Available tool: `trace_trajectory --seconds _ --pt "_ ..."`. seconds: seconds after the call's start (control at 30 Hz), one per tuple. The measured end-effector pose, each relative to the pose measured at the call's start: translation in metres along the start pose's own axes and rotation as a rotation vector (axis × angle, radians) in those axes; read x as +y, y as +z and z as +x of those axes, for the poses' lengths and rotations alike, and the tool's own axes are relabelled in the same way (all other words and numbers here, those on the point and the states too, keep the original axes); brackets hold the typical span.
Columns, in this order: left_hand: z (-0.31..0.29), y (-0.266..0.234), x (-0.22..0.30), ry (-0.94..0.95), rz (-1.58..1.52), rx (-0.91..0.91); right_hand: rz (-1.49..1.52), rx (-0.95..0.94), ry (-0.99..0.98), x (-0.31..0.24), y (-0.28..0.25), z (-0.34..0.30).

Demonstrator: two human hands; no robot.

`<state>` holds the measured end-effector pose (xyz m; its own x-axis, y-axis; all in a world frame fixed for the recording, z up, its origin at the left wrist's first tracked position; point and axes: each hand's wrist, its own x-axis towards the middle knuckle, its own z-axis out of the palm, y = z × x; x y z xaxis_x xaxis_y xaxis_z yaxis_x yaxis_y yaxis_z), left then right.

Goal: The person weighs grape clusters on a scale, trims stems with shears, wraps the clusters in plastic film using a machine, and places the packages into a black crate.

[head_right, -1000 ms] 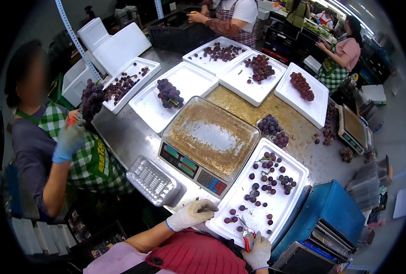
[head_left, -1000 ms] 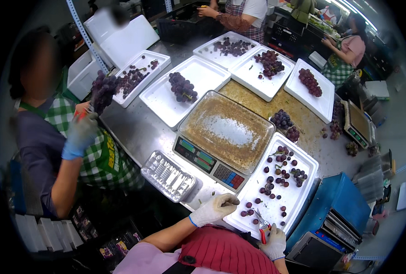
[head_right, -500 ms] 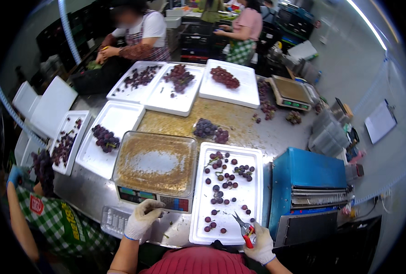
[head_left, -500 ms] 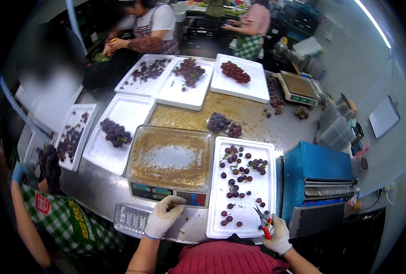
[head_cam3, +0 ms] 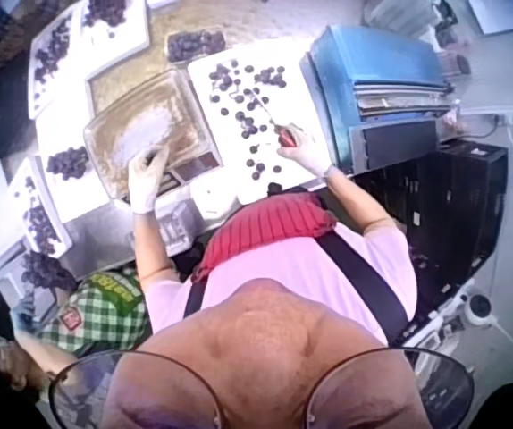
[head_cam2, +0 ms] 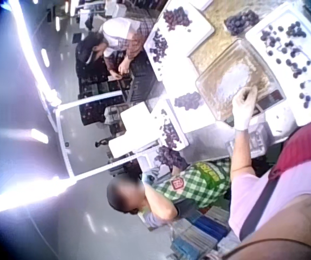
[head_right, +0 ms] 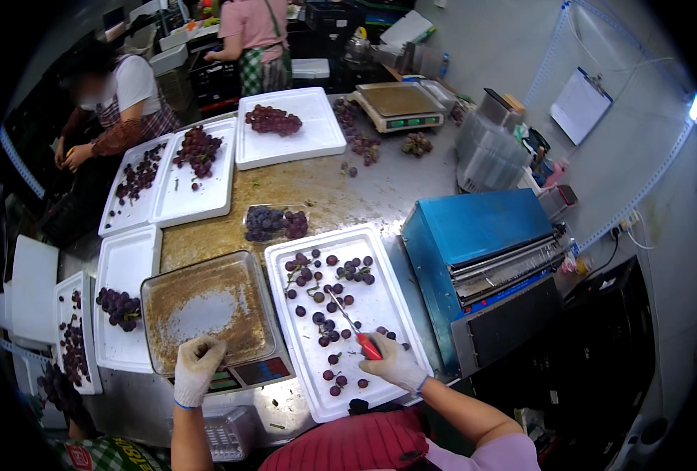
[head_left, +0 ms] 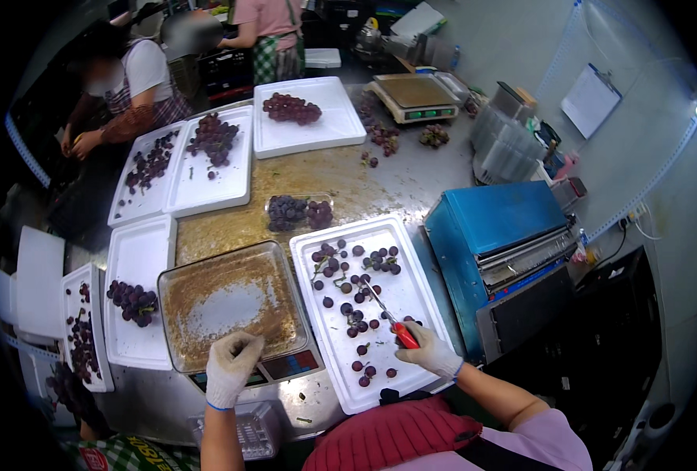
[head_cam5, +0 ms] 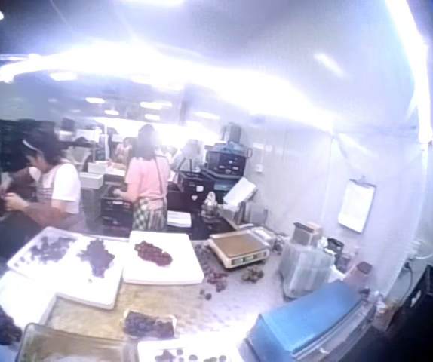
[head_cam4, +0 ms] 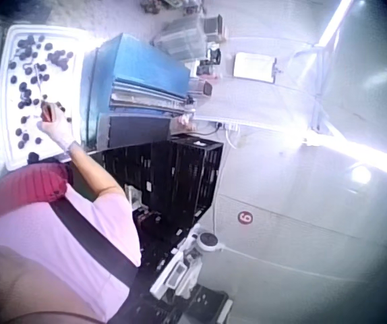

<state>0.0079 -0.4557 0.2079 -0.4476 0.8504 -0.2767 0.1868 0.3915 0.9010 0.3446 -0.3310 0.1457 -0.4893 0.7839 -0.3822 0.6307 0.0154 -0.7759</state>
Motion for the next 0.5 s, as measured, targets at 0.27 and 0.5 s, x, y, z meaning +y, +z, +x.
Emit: trace_trajectory --seconds 0.27,0.5 --pt "0.04 -0.01 -0.001 0.031 0.055 0.048 0.418 0.298 -0.346 -0.074 -0.007 0.061" --pt "0.081 -0.018 0.01 0.073 0.075 0.039 0.562 0.331 -0.387 -0.074 -0.05 0.184"
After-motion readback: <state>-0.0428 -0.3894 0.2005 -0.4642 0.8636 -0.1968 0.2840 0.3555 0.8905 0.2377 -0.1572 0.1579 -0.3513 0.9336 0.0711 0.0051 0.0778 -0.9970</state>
